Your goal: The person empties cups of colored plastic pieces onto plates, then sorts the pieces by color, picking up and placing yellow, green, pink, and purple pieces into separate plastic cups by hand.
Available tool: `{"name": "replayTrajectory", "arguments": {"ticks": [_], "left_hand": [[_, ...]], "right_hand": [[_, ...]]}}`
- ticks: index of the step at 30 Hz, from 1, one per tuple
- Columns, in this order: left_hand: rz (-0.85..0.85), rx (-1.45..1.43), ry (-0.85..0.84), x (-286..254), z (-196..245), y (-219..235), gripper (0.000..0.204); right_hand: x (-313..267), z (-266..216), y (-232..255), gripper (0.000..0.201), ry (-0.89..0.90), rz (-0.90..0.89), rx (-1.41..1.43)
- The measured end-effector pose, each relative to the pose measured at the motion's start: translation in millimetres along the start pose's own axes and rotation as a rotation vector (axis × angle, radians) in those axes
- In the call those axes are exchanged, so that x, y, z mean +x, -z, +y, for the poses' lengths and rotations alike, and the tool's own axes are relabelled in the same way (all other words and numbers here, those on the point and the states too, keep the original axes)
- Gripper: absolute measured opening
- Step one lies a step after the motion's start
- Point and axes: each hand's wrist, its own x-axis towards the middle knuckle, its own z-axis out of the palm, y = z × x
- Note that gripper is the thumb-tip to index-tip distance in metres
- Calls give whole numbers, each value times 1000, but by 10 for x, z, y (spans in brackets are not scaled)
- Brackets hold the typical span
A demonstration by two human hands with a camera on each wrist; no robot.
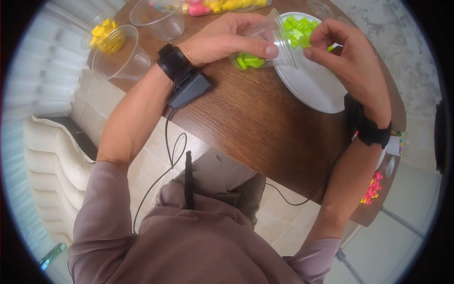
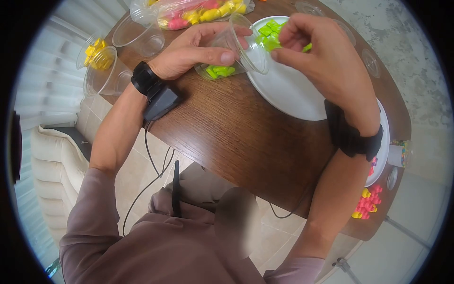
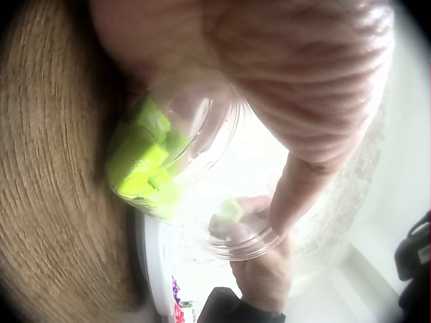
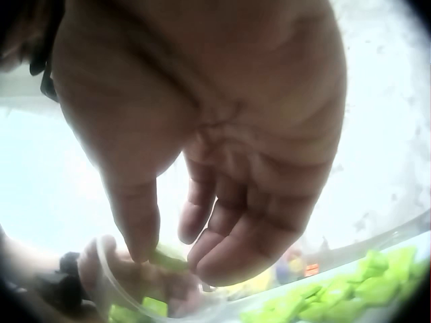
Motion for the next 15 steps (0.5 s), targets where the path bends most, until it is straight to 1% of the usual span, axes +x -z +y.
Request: {"name": "replayTrajectory", "arguments": {"ticks": [1, 2, 4, 5, 7, 8, 10, 11, 13, 15], "left_hand": [[12, 1, -5, -6, 9, -6, 73], [23, 3, -10, -7, 14, -11, 73], [17, 7, -9, 1, 7, -8, 73], [15, 12, -8, 3, 4, -3, 73], [13, 4, -6, 2, 1, -1, 73], [10, -5, -3, 1, 1, 2, 73], [8, -3, 0, -2, 8, 9, 73], [3, -1, 4, -2, 11, 10, 73], [4, -2, 0, 0, 16, 3, 73], [4, -5, -2, 1, 12, -1, 73]], "right_hand": [[1, -34, -26, 18, 47, -14, 112], [5, -44, -54, 18, 44, -11, 113], [22, -34, -102, 17, 89, -31, 258], [26, -6, -84, 17, 89, -31, 257], [21, 104, 0, 19, 39, 28, 146], [19, 162, 39, 19, 41, 26, 145], [5, 293, 116, 23, -127, 70, 10], [-8, 352, 144, 23, -127, 70, 10], [-39, 460, 177, 27, -223, 68, -186], [-70, 557, 147, 28, -222, 74, -231]]}}
